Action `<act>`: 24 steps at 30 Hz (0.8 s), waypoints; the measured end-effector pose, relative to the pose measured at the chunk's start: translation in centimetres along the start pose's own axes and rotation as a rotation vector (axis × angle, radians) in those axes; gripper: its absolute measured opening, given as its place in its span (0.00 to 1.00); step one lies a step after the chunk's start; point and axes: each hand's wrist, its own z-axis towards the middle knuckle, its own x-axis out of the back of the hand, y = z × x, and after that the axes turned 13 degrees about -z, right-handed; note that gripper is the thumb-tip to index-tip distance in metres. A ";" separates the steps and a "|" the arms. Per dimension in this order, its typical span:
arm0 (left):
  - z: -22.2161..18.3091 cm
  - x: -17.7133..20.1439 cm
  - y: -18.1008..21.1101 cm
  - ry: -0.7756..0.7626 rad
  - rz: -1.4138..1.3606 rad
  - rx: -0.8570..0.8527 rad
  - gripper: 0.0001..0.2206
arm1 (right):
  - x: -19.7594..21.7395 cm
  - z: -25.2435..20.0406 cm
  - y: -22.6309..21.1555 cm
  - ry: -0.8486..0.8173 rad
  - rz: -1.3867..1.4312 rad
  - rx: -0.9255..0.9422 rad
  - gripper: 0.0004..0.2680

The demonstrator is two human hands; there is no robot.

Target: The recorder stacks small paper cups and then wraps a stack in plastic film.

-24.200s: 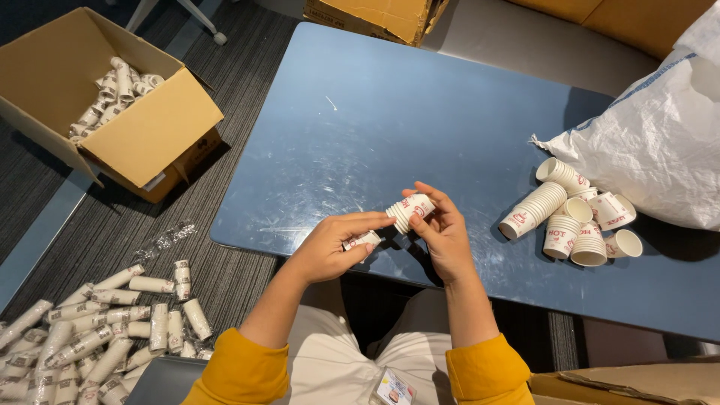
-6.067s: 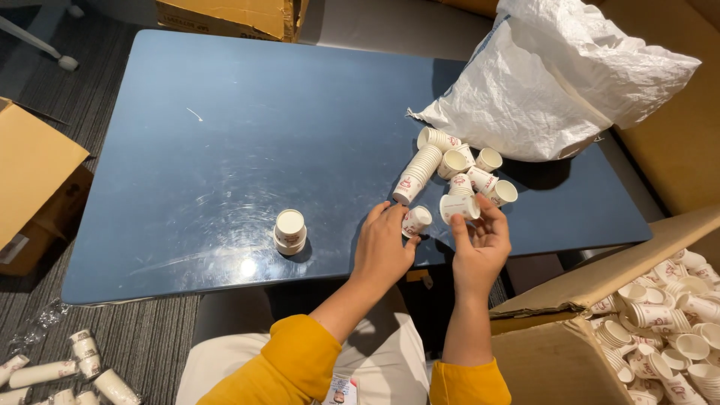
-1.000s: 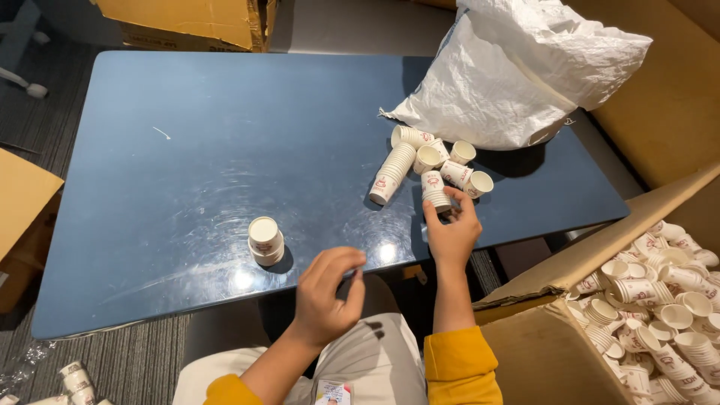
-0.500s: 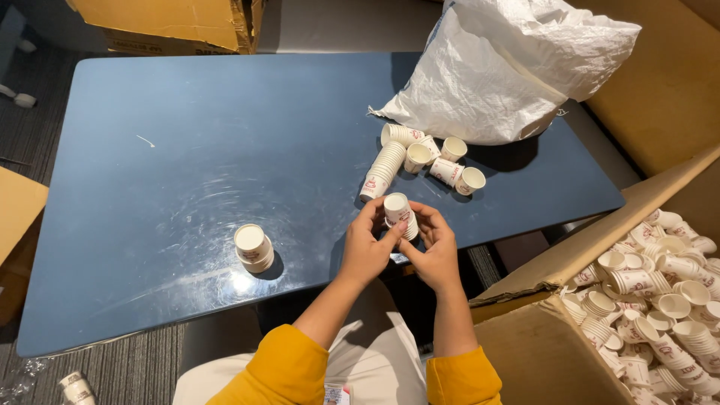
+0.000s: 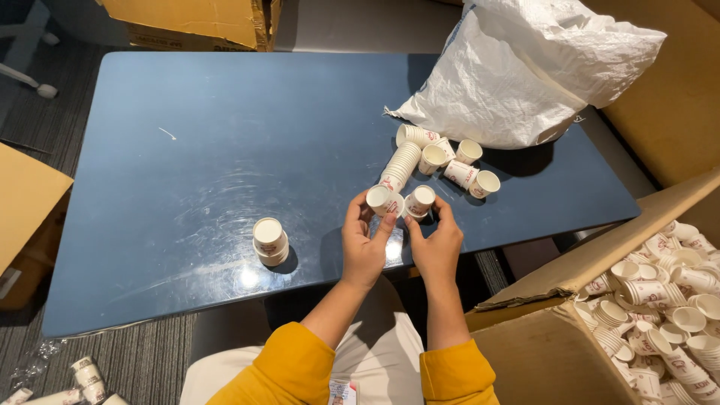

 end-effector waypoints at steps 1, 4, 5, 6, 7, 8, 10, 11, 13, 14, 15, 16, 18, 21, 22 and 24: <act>-0.2 0.1 0.2 0.002 0.002 -0.005 0.21 | 0.2 -0.3 -0.3 -0.002 0.002 0.004 0.21; -0.7 0.3 1.4 -0.001 -0.045 0.044 0.20 | 0.6 -1.1 -1.4 0.158 0.002 0.172 0.23; -1.2 0.4 2.0 -0.018 -0.064 0.111 0.21 | 0.9 -1.7 -1.7 0.187 0.132 0.223 0.22; -1.8 0.5 2.7 -0.027 -0.081 0.179 0.21 | 1.1 -2.5 -2.0 0.207 0.264 0.272 0.20; -2.0 0.2 4.1 -0.020 -0.076 0.171 0.21 | 1.2 -2.8 -2.3 0.199 0.272 0.277 0.20; -2.4 -0.1 5.7 -0.057 -0.039 0.189 0.22 | 1.3 -3.5 -2.6 0.087 0.472 0.228 0.17; -3.0 -0.6 8.8 -0.086 0.006 0.207 0.23 | 1.8 -4.5 -3.7 -0.035 0.678 0.171 0.15; -3.1 -0.8 10.5 -0.124 0.124 0.157 0.24 | 2.1 -4.9 -4.7 -0.132 0.771 0.150 0.14; -2.7 -1.0 13.8 -0.148 0.254 0.087 0.24 | 2.1 -5.0 -6.7 -0.250 0.879 0.144 0.13; -2.5 -0.8 15.3 -0.177 0.402 -0.001 0.24 | 1.9 -5.0 -7.6 -0.272 0.884 0.199 0.14; -2.3 -0.6 16.9 -0.205 0.551 -0.088 0.24 | 1.7 -5.0 -8.6 -0.294 0.890 0.253 0.15; -2.1 -0.1 17.8 -0.185 0.567 -0.096 0.24 | 1.1 -5.0 -9.4 -0.316 0.905 0.259 0.15; -1.7 1.1 19.7 -0.222 0.758 -0.208 0.23 | -0.1 -5.1 -11.0 -0.315 0.884 0.350 0.15; -1.1 3.3 21.1 -0.130 0.823 -0.199 0.21 | -1.9 -4.9 -13.3 -0.324 0.815 0.404 0.13; -1.0 4.0 21.2 -0.120 0.829 -0.207 0.21 | -2.6 -5.1 -13.6 -0.333 0.821 0.412 0.13; -0.9 5.5 21.3 -0.058 0.852 -0.206 0.19 | -4.1 -5.4 -14.0 -0.323 0.727 0.392 0.13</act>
